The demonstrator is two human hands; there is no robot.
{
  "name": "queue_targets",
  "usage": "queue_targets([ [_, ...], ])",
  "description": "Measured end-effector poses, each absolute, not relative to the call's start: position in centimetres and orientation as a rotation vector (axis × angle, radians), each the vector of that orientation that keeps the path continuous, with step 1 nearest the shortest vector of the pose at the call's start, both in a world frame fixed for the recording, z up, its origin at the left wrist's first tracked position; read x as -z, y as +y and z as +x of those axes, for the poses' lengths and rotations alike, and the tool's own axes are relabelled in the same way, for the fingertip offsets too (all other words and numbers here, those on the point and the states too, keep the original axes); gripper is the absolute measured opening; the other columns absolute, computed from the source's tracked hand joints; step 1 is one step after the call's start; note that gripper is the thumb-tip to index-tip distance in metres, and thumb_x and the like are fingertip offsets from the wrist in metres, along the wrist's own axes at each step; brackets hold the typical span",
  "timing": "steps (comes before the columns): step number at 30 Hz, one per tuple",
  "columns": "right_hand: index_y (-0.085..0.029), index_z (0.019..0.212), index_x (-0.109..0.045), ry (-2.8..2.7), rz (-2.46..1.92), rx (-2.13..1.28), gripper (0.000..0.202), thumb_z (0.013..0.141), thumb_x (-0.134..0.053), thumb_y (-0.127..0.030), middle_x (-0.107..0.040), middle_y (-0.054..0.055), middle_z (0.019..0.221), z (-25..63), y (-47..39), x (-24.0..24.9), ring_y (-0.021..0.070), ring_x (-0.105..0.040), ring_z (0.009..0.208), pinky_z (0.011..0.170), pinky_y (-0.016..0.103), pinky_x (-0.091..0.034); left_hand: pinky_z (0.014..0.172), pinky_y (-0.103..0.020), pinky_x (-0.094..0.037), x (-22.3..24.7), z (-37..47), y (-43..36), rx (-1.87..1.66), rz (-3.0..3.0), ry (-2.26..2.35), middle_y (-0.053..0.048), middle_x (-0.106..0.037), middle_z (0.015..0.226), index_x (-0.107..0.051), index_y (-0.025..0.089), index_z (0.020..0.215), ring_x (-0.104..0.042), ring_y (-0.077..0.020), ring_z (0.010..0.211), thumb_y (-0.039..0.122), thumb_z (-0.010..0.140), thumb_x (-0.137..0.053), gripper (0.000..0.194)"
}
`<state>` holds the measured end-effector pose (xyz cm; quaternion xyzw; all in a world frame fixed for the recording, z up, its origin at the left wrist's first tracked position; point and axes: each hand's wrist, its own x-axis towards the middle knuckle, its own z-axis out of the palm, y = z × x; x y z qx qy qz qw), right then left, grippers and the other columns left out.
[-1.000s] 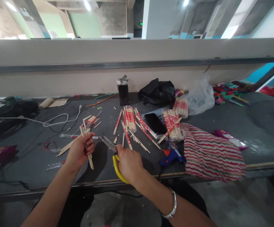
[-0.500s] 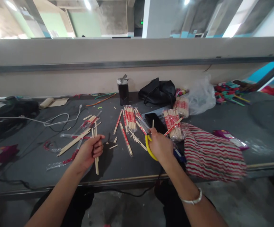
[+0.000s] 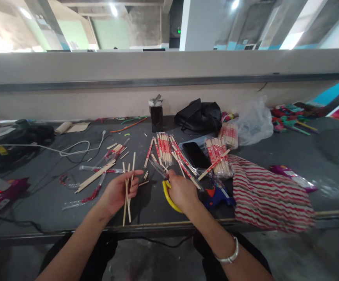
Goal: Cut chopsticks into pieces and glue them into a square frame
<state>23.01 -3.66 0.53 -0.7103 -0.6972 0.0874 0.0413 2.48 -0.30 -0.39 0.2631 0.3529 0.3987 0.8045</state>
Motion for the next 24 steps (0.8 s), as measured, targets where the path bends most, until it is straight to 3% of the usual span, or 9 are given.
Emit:
queue_targets([
  [7, -0.020, 0.106, -0.057, -1.801, -1.619, -0.500, 0.035, 0.071, -0.054, -0.017, -0.065, -0.002, 0.069, 23.4, -4.1, -1.0, 0.0136, -0.061, 0.056, 0.055, 0.022, -0.043, 0.034, -0.014, -0.012, 0.4, 2.8, -0.5, -1.007, 0.650, 0.806, 0.009, -0.028, 0.054, -0.062, 0.010, 0.092, -0.021, -0.0007, 0.039, 0.031, 0.078, -0.066, 0.025],
  [10, -0.020, 0.100, -0.060, -1.672, -1.420, -0.583, 0.029, 0.071, -0.053, -0.018, -0.063, -0.002, 0.067, 22.0, -4.7, -1.4, 0.0107, -0.056, 0.049, 0.049, 0.020, -0.044, 0.036, -0.013, -0.015, -0.3, 3.0, -0.8, -1.151, 0.729, 0.778, 0.008, -0.034, 0.061, -0.062, 0.013, 0.104, -0.022, 0.0002, 0.041, 0.036, 0.079, -0.067, 0.035],
  [13, -0.022, 0.099, -0.059, -1.688, -1.296, -0.608, 0.027, 0.073, -0.052, -0.017, -0.064, -0.001, 0.071, 20.5, -5.3, -0.9, 0.0111, -0.058, 0.052, 0.052, 0.020, -0.047, 0.037, -0.014, -0.017, -1.0, 3.5, -1.1, -1.215, 0.786, 0.754, 0.006, -0.041, 0.066, -0.062, 0.016, 0.107, -0.025, 0.0005, 0.042, 0.043, 0.080, -0.065, 0.039],
  [16, -0.022, 0.106, -0.055, -1.783, -1.176, -0.642, 0.033, 0.074, -0.052, -0.015, -0.068, 0.001, 0.081, 19.6, -5.4, 0.2, 0.0133, -0.063, 0.064, 0.063, 0.023, -0.049, 0.038, -0.014, -0.018, -1.7, 3.9, -1.1, -1.270, 0.850, 0.804, 0.007, -0.037, 0.059, -0.065, 0.015, 0.097, -0.026, -0.0007, 0.042, 0.045, 0.077, -0.067, 0.036],
  [19, -0.020, 0.111, -0.053, -1.901, -1.176, -0.677, 0.035, 0.076, -0.058, -0.021, -0.066, 0.000, 0.077, 19.4, -5.5, 0.6, 0.0139, -0.062, 0.063, 0.062, 0.024, -0.048, 0.039, -0.014, -0.020, -2.7, 3.8, -1.0, -1.350, 0.965, 0.880, 0.008, -0.033, 0.051, -0.067, 0.014, 0.086, -0.028, -0.0016, 0.042, 0.042, 0.075, -0.070, 0.030],
  [24, -0.022, 0.112, -0.056, -1.806, -1.533, -0.357, 0.034, 0.080, -0.062, -0.034, -0.066, 0.000, 0.076, 21.1, -4.9, -0.3, 0.0157, -0.061, 0.063, 0.059, 0.024, -0.044, 0.040, -0.017, -0.024, -3.8, 3.1, -1.5, -1.497, 1.195, 0.971, 0.001, -0.059, 0.065, -0.067, 0.016, 0.084, -0.034, -0.0026, 0.043, 0.044, 0.080, -0.063, 0.029],
])
